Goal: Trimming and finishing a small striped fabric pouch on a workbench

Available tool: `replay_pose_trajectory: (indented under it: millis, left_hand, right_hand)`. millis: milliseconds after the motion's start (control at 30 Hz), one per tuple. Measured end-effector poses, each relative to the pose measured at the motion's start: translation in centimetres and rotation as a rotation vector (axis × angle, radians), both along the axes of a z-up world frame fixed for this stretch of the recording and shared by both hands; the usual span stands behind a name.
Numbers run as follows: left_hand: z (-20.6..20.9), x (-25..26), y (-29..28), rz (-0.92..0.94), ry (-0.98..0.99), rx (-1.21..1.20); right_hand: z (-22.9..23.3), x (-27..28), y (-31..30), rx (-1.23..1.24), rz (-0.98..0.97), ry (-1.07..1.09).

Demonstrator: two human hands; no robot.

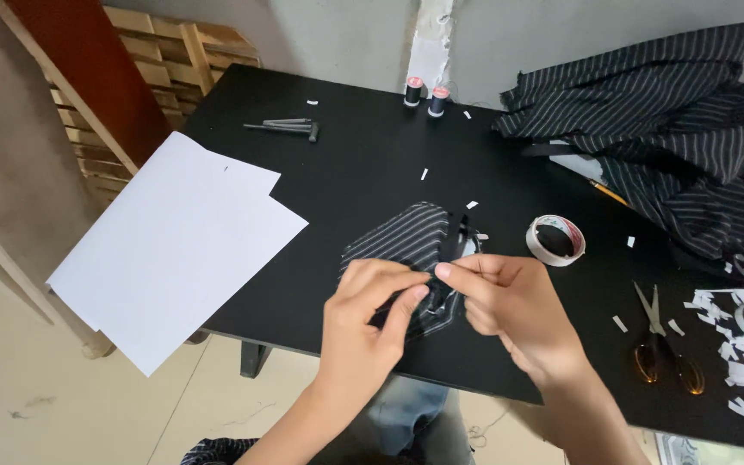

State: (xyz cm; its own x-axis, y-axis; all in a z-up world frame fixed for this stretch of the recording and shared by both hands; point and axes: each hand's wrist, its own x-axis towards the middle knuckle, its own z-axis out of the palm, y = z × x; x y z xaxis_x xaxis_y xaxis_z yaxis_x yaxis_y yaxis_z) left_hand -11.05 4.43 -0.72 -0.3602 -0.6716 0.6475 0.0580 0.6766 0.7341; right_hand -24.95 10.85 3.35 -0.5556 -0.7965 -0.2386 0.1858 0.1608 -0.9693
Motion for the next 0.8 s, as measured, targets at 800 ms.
replay_pose_trajectory:
  millis: [800]
  left_hand:
    - [-4.2,-0.4,0.7,0.096,-0.069,-0.016]
  right_hand:
    - [5.4,-15.3,-8.4,0.164,0.028,0.151]
